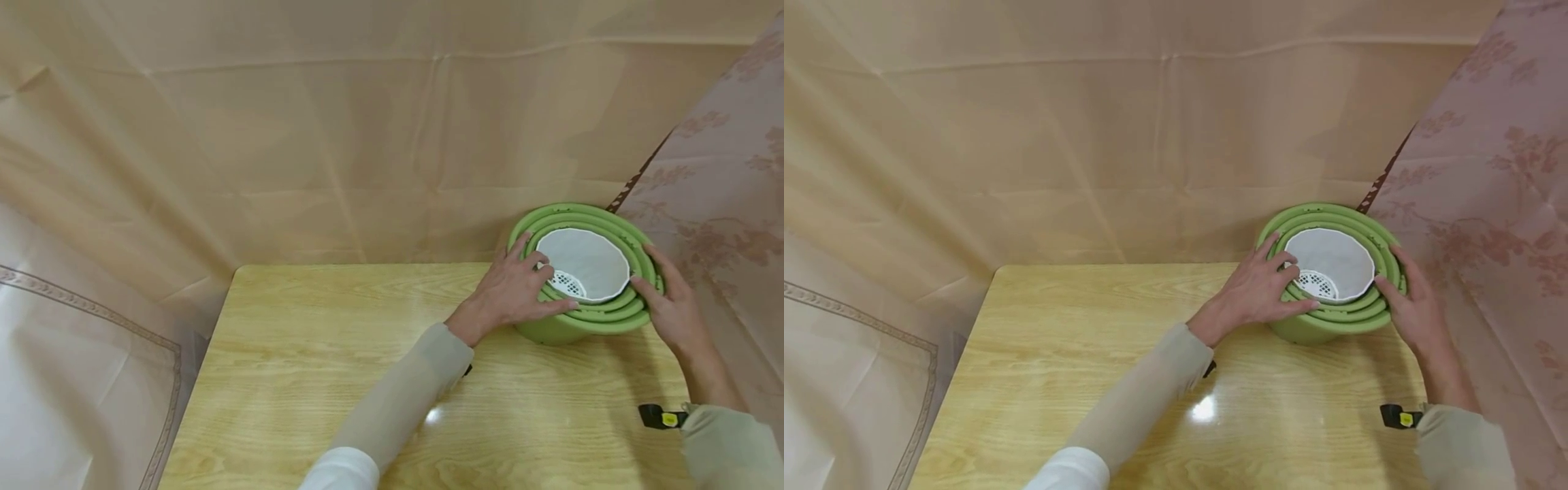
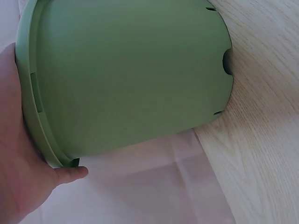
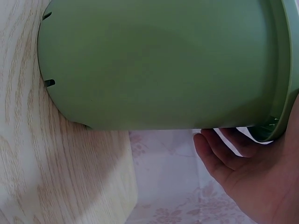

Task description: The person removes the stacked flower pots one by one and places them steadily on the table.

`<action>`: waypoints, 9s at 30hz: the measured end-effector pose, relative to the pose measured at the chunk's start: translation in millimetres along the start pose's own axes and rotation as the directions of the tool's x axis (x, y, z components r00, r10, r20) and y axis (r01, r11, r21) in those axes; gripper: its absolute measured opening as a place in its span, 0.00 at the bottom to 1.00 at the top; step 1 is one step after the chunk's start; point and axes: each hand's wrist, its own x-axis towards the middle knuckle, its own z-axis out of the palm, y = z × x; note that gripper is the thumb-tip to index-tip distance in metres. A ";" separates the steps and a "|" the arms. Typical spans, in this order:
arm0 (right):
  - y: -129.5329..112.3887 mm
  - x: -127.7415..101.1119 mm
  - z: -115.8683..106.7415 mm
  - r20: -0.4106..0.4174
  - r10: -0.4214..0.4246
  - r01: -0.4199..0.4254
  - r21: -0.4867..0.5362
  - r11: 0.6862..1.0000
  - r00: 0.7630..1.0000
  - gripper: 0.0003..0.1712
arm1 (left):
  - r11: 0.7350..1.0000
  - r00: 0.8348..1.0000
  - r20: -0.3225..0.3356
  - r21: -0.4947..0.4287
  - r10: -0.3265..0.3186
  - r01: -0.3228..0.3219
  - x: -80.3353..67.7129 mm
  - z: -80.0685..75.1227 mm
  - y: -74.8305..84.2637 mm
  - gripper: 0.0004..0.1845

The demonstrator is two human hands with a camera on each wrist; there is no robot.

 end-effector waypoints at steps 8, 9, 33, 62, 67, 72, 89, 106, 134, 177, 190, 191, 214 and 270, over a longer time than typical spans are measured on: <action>-1.3 -2.1 1.4 -0.030 0.006 -0.005 0.012 1.000 1.000 0.35 | 0.999 0.996 -0.089 -0.040 0.020 -0.023 -1.0 2.7 -0.3 0.34; -1.8 -2.2 1.4 -0.031 0.007 -0.007 0.014 1.000 0.999 0.35 | 0.999 0.995 -0.095 -0.045 0.021 -0.026 -0.9 2.7 -0.4 0.33; -7.8 -1.9 4.4 -0.063 0.059 -0.056 0.039 0.998 0.996 0.35 | 0.999 0.986 -0.163 -0.045 -0.021 0.013 4.1 1.8 0.4 0.30; -12.1 -2.6 9.0 -0.126 0.004 0.011 0.112 0.994 0.992 0.32 | 0.963 0.830 -0.550 -0.164 0.089 -0.212 1.9 -3.2 -0.4 0.24; -9.1 -3.2 9.4 -0.139 -0.001 0.015 0.105 0.994 0.990 0.32 | 0.957 0.817 -0.571 -0.185 0.079 -0.222 0.6 -4.3 -0.3 0.21; -7.0 -3.1 9.1 -0.153 -0.002 0.018 0.098 0.995 0.988 0.32 | 0.946 0.800 -0.593 -0.204 0.086 -0.254 0.7 -5.8 0.0 0.20; -10.5 -4.3 8.9 -0.174 0.018 0.002 0.114 0.993 0.985 0.31 | 0.885 0.756 -0.654 -0.339 0.023 -0.320 -5.2 -17.8 -0.9 0.19; -10.3 -7.7 6.2 -0.160 0.027 -0.011 0.099 0.995 0.987 0.33 | 0.849 0.689 -0.724 -0.364 0.001 -0.383 -14.3 -32.7 1.6 0.20; 6.1 -12.9 -3.9 0.044 -0.016 0.005 0.234 0.972 0.999 0.40 | 0.827 0.606 -0.793 -0.384 -0.066 -0.411 -37.8 -56.1 -12.0 0.20; 17.0 -7.4 -18.1 0.187 -0.097 -0.023 0.552 0.833 0.978 0.47 | 0.823 0.396 -0.911 -0.311 -0.115 -0.476 -69.8 -53.9 -37.8 0.21; 12.7 -8.3 -16.9 0.182 -0.070 0.014 0.293 0.956 0.981 0.48 | 0.828 0.375 -0.913 -0.331 -0.161 -0.452 -83.4 -49.6 -57.5 0.20; 12.1 -8.4 -16.6 0.179 -0.065 0.016 0.262 0.965 0.982 0.48 | 0.828 0.374 -0.913 -0.333 -0.163 -0.451 -84.1 -48.8 -58.8 0.20; 12.8 -12.0 -14.1 0.159 -0.026 0.006 0.124 0.992 0.987 0.46 | 0.846 0.320 -0.916 -0.360 -0.242 -0.393 -107.1 -32.9 -78.8 0.20; 12.3 -9.1 -14.4 0.158 -0.045 0.019 0.165 0.986 0.986 0.46 | 0.843 0.237 -0.858 -0.501 -0.456 -0.194 -162.9 14.8 -139.5 0.18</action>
